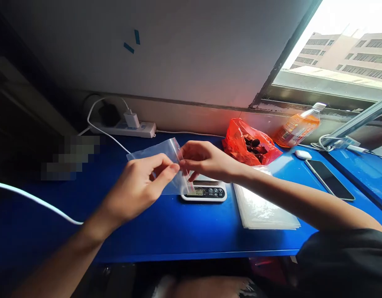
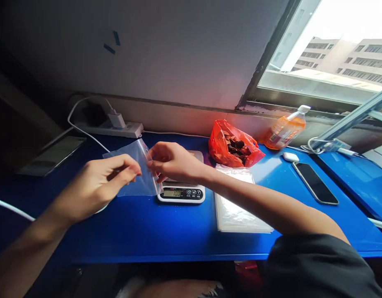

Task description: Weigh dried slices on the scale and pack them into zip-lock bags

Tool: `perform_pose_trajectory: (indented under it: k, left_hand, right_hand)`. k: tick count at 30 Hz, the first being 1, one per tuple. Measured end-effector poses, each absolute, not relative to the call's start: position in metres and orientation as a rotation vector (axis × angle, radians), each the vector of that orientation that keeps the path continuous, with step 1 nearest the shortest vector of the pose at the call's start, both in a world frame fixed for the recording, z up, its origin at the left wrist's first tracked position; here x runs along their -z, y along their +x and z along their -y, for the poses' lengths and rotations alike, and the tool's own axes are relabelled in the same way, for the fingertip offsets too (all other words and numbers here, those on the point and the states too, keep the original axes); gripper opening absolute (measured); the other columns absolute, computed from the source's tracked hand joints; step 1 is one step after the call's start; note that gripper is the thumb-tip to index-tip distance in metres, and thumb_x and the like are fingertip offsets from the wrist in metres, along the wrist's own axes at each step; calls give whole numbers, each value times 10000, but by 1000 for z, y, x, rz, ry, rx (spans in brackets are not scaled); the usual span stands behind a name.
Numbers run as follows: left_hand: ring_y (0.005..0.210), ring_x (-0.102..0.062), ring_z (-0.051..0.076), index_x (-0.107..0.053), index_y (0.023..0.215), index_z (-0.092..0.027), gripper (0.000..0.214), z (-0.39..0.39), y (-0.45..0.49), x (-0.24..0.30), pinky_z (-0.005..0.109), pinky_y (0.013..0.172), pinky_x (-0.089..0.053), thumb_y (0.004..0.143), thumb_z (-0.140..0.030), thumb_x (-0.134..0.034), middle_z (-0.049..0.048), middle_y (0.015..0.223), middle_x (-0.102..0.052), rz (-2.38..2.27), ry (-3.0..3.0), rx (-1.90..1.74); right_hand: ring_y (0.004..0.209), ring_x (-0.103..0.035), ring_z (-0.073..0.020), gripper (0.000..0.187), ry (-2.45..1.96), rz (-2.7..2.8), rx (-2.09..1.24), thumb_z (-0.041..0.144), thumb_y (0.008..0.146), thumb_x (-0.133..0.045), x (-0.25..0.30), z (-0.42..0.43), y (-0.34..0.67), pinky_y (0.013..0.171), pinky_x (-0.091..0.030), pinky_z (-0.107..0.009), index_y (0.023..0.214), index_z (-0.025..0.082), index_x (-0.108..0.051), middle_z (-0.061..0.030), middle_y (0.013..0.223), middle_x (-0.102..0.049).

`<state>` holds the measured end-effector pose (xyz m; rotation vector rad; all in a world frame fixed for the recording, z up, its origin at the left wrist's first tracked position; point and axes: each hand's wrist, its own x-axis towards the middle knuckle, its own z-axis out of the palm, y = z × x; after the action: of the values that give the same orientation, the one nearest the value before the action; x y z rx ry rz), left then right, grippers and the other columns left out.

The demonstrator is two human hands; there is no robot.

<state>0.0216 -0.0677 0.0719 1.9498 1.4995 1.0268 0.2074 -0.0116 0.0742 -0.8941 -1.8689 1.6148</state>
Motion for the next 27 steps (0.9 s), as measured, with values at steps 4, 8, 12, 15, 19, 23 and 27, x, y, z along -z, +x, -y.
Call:
perform_pose_trajectory:
  k: [4, 8, 12, 15, 19, 23, 27]
  left_hand:
    - [574, -498, 144, -619, 660, -188, 371, 40, 34, -50, 260, 535, -378, 851, -481, -494, -3, 623, -605, -1358, 1973, -889]
    - [533, -432, 130, -580, 578, -173, 437, 24, 35, -35, 250, 496, -311, 857, -487, -457, -10, 534, -518, -1385, 1986, -803]
    - [521, -394, 123, -517, 528, -171, 465, 21, 35, -28, 253, 500, -284, 857, -491, -444, -17, 503, -463, -1411, 1951, -811]
    - [563, -409, 125, -490, 565, -175, 412, 23, 30, -23, 250, 529, -311, 846, -476, -486, -16, 559, -471, -1353, 1862, -866]
    - [545, -342, 96, -389, 637, -199, 327, 27, 24, -17, 225, 499, -293, 791, -400, -596, -49, 603, -380, -1250, 1678, -996]
    - [597, -407, 91, -390, 704, -201, 273, 31, 25, -17, 206, 544, -351, 759, -314, -632, -48, 678, -435, -1148, 1514, -1126]
    - [654, -486, 103, -408, 780, -207, 232, 34, 27, -16, 212, 605, -414, 768, -262, -633, -43, 722, -502, -1115, 1461, -1199]
  right_hand:
    - [649, -612, -101, 170, -902, 1844, -1662, 45, 736, -558, -61, 9, 201, 606, -566, -243, 865, 154, -540, 17, 716, -626]
    - [623, -622, -121, 262, -973, 1906, -1653, 29, 703, -512, -49, 8, 204, 543, -546, -232, 918, 171, -556, 27, 663, -605]
    - [624, -632, -136, 255, -1082, 1957, -1518, 76, 687, -521, -42, 5, 201, 488, -497, -218, 912, 193, -549, 28, 681, -603]
    - [669, -633, -136, 227, -1086, 2018, -1407, 117, 692, -550, -41, 5, 195, 519, -474, -214, 905, 194, -536, 20, 737, -622]
    - [670, -607, -114, 247, -1078, 2046, -1330, 95, 693, -510, -42, 7, 188, 560, -452, -210, 923, 185, -524, 24, 753, -606]
    - [596, -536, -93, 272, -1093, 1993, -1283, 133, 703, -512, -41, 9, 184, 520, -397, -199, 968, 193, -492, 54, 704, -565]
    - [568, -493, -87, 249, -1075, 2013, -1081, 167, 746, -508, -39, 16, 184, 518, -359, -195, 982, 215, -441, 66, 699, -543]
